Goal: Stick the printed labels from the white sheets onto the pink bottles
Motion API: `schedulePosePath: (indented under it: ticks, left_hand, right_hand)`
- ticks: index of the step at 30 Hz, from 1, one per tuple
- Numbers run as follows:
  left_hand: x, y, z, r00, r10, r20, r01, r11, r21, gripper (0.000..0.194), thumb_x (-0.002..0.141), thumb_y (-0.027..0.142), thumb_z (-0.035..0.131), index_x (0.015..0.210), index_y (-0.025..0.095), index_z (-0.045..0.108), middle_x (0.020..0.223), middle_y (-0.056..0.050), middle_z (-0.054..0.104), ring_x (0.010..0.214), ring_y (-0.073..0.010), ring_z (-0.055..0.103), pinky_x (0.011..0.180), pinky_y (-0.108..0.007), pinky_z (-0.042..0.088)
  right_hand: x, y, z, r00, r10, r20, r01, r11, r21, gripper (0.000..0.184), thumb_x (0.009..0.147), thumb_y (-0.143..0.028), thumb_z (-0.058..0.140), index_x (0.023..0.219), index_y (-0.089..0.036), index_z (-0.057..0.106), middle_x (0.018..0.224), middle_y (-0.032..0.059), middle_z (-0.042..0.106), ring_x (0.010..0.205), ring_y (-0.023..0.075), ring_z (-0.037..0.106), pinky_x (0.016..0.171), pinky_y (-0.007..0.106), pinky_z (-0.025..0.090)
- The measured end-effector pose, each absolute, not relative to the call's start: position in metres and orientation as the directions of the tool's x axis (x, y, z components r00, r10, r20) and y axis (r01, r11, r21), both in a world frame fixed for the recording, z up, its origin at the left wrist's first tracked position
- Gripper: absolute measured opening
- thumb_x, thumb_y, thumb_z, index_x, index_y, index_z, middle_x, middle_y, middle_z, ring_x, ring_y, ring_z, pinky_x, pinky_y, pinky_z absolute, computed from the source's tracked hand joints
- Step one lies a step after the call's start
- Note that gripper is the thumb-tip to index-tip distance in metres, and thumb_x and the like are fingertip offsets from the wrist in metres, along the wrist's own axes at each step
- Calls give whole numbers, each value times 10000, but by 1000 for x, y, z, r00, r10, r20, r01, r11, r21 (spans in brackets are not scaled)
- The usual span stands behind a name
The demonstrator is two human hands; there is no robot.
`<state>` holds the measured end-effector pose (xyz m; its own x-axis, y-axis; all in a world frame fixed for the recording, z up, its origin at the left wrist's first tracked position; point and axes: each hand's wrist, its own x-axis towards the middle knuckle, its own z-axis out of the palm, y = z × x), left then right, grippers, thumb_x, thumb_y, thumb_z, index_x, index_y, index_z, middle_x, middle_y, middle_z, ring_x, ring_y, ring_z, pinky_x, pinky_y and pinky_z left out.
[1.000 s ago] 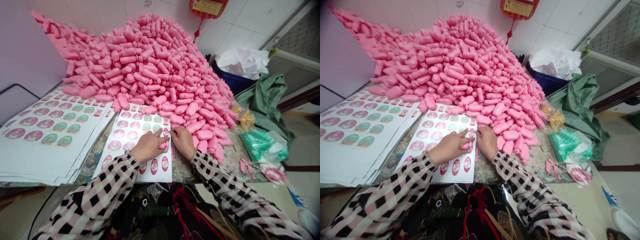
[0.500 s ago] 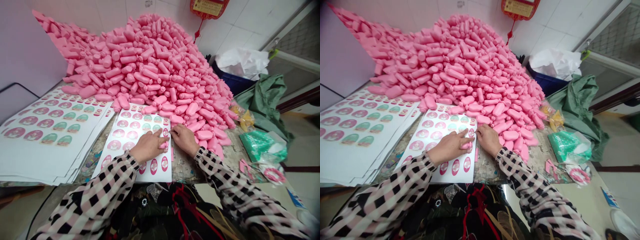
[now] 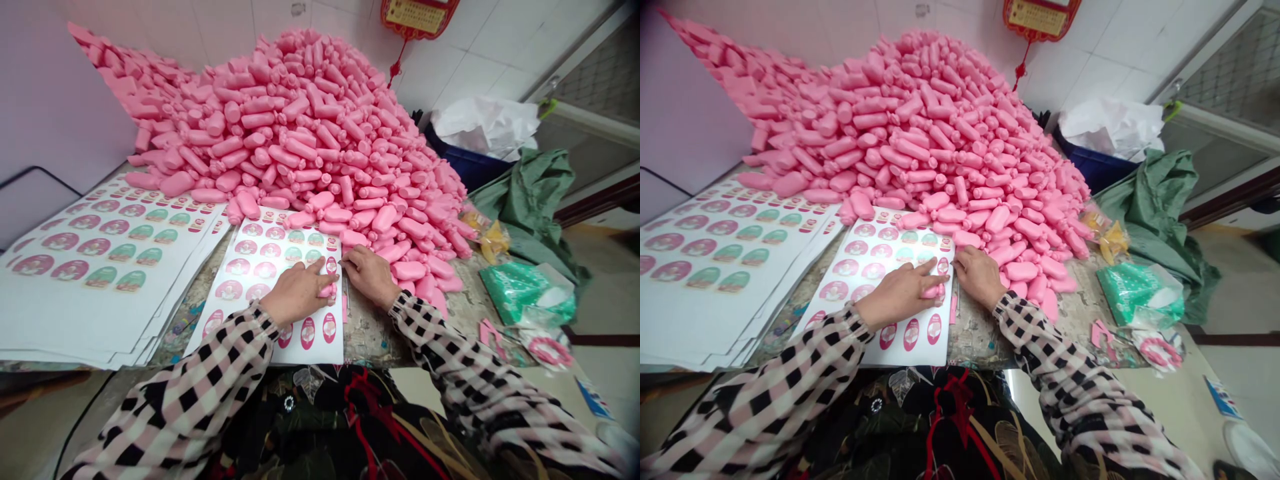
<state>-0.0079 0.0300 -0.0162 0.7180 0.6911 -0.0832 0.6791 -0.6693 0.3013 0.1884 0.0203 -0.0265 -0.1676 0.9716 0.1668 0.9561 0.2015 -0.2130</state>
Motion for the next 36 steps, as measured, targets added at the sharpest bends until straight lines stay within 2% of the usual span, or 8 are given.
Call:
schedulePosePath:
  ticks: [8,20,24,29,36]
  left_hand:
    - [-8,30,-17,721,690,-63,672,-674,308,406,841,480,438,1214,370,555,1450,-30,366,901,-254,548,780,-401,420]
    - [-8,29,-17,718,693,-66,678,-676,290,406,844,488,422,1214,385,554,1439,-14,376,885,-246,544,751,-386,426]
    - [-8,31,-17,723,686,-76,672,-674,308,415,829,474,457,1232,403,534,1447,-26,364,934,-265,550,780,-397,422]
    - [-5,35,-15,714,686,-138,684,-643,345,475,797,503,503,1263,411,507,1479,-45,313,1006,-290,554,854,-426,397]
    - [-4,36,-6,696,688,-204,711,-621,331,483,768,539,528,1236,424,532,1490,-32,300,989,-301,560,820,-428,415]
  right_hand:
    - [178,12,-41,-12,973,230,944,87,-319,209,904,-277,431,906,-202,626,937,60,562,809,174,555,682,280,416]
    - [178,20,-43,-32,977,210,913,114,-391,190,894,-284,446,878,-197,614,907,60,572,826,180,541,747,291,420]
    - [177,23,-39,-16,982,191,901,97,-424,188,873,-341,495,845,-199,615,888,47,583,800,170,544,720,285,404]
    - [174,26,-37,101,982,159,879,-13,-477,190,826,-382,558,795,-203,612,849,15,606,753,153,550,651,273,368]
    - [170,18,-32,41,956,289,889,98,-448,215,857,-392,528,778,-207,605,822,11,592,745,143,549,653,266,369]
